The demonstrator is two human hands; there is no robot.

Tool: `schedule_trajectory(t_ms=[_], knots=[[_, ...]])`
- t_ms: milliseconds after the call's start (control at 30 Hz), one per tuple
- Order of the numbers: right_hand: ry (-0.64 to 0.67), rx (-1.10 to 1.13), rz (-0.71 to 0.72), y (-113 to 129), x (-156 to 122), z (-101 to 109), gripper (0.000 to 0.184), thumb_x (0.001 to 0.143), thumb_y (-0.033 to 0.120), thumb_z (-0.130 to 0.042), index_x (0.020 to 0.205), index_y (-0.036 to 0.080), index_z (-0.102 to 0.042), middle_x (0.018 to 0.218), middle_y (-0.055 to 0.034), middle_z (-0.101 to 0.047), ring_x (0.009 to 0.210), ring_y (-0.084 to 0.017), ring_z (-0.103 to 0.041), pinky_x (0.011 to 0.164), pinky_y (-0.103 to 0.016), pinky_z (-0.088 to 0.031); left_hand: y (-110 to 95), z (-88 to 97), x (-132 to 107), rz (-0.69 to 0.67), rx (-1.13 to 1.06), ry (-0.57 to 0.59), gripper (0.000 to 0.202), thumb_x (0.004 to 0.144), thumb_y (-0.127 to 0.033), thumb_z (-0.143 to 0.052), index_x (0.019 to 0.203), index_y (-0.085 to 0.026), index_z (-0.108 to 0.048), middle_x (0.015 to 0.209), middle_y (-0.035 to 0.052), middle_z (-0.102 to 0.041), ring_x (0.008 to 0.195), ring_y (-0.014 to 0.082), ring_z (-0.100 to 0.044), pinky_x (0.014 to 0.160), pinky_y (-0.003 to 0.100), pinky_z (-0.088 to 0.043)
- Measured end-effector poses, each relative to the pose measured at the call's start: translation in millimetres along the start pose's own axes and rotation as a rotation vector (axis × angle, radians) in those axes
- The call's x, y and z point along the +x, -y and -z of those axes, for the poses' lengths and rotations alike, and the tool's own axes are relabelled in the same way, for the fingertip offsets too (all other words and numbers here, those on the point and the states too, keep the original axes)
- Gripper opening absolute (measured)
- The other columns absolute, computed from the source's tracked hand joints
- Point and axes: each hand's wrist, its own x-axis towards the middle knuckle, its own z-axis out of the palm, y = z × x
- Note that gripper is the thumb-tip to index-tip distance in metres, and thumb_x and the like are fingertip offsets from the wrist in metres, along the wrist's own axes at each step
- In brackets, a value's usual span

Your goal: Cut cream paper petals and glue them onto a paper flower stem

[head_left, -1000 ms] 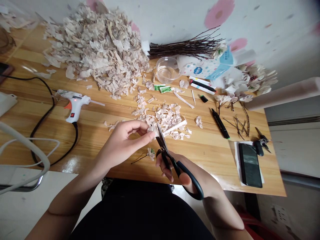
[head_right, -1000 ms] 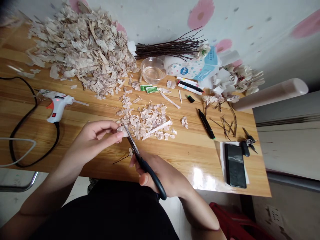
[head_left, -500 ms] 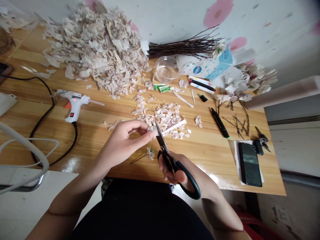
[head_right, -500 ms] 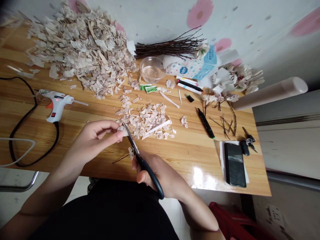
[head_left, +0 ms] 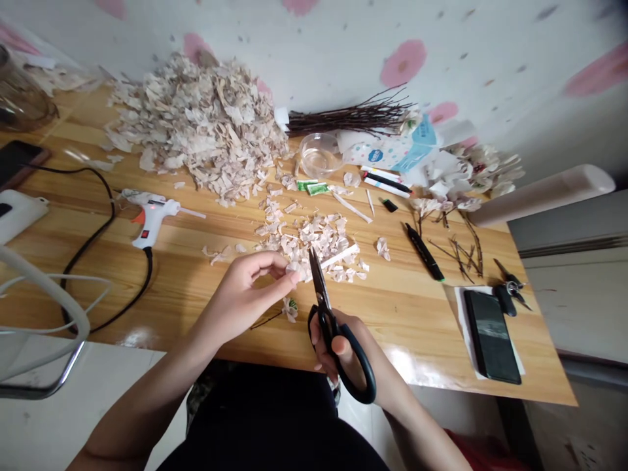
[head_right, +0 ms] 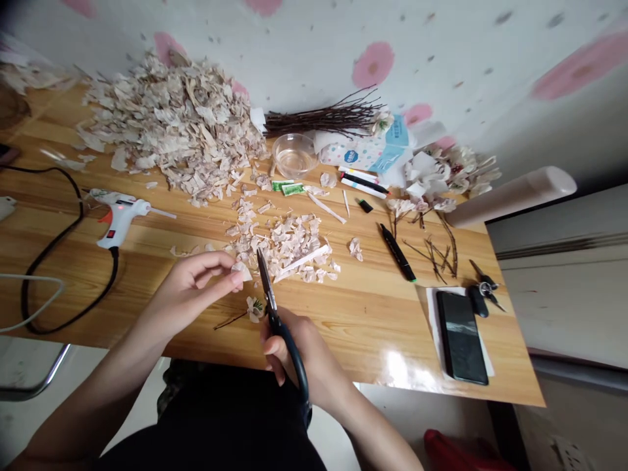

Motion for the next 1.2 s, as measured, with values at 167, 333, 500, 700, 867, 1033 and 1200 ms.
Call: schedule_trajectory(t_ms=[167, 333, 500, 700, 867, 1033, 1200], knots=[[-0.152, -0.125, 0.102, -17, -4, 24, 0.066, 0.081, 0.081, -0.037, 0.097, 0.018, -0.052, 0.058, 0.0049, -0.046, 0.048, -0.013, -0.045, 0.056, -0.029, -0.046, 3, -5.6, -2, 0.034, 0.042, -0.008, 0.013, 0.077, -0.025, -0.072, 0.074, -0.018, -0.062, 0.077, -0.0012, -0.067, 0.077, 0.0129, -0.064, 0.073, 0.021, -0.048], [-0.574, -0.750, -0.207, -14, -2, 75, 0.039, 0.088, 0.061, -0.044, 0.084, 0.022, -0.046, 0.068, -0.0043, -0.061, 0.065, -0.025, -0.061, 0.058, -0.031, -0.041, 8, -0.5, 13, 0.118, -0.007, 0.117, 0.012, 0.075, -0.025, -0.072, 0.074, -0.017, -0.062, 0.076, 0.0006, -0.070, 0.075, 0.0147, -0.066, 0.073, 0.025, -0.051], [-0.801, -1.085, -0.542, -19, -2, 112, 0.033, 0.090, 0.054, -0.041, 0.082, 0.023, -0.048, 0.081, -0.0134, -0.070, 0.083, -0.035, -0.068, 0.061, -0.034, -0.042, 19, 9.6, 33, 0.220, -0.073, 0.292, 0.015, 0.077, -0.031, -0.071, 0.078, -0.016, -0.066, 0.081, 0.0042, -0.074, 0.080, 0.0173, -0.069, 0.078, 0.029, -0.052], [-0.860, -1.157, -0.676, -38, -10, 130, 0.036, 0.091, 0.052, -0.042, 0.089, 0.019, -0.055, 0.088, -0.0179, -0.072, 0.084, -0.036, -0.069, 0.060, -0.036, -0.045, 40, 12.4, 47, 0.179, -0.066, 0.207, 0.021, 0.079, -0.038, -0.070, 0.083, -0.018, -0.070, 0.086, 0.0056, -0.075, 0.086, 0.0195, -0.069, 0.085, 0.033, -0.050], [-0.870, -1.253, -0.633, -40, -12, 126, 0.032, 0.093, 0.045, -0.046, 0.090, 0.015, -0.056, 0.089, -0.0189, -0.069, 0.089, -0.035, -0.068, 0.067, -0.037, -0.048, 52, 11.9, 47, 0.167, -0.066, 0.156, 0.023, 0.076, -0.043, -0.073, 0.081, -0.020, -0.071, 0.086, 0.0054, -0.075, 0.087, 0.0205, -0.068, 0.084, 0.033, -0.050], [-0.772, -1.409, -0.670, -36, -11, 124, 0.029, 0.095, 0.037, -0.050, 0.093, 0.009, -0.056, 0.096, -0.0226, -0.064, 0.095, -0.036, -0.066, 0.073, -0.038, -0.048, 54, 12.3, 44, 0.137, -0.022, 0.095, 0.020, 0.076, -0.038, -0.071, 0.079, -0.018, -0.069, 0.082, 0.0046, -0.072, 0.083, 0.0195, -0.065, 0.079, 0.031, -0.049], [-0.906, -1.362, -0.495, -33, -13, 126, 0.026, 0.091, 0.037, -0.051, 0.091, 0.012, -0.059, 0.094, -0.0224, -0.065, 0.095, -0.038, -0.063, 0.075, -0.044, -0.048, 54, 12.2, 39, 0.070, 0.010, 0.013, 0.020, 0.079, -0.037, -0.068, 0.077, -0.017, -0.063, 0.076, 0.0009, -0.063, 0.079, 0.0182, -0.060, 0.076, 0.029, -0.046]])
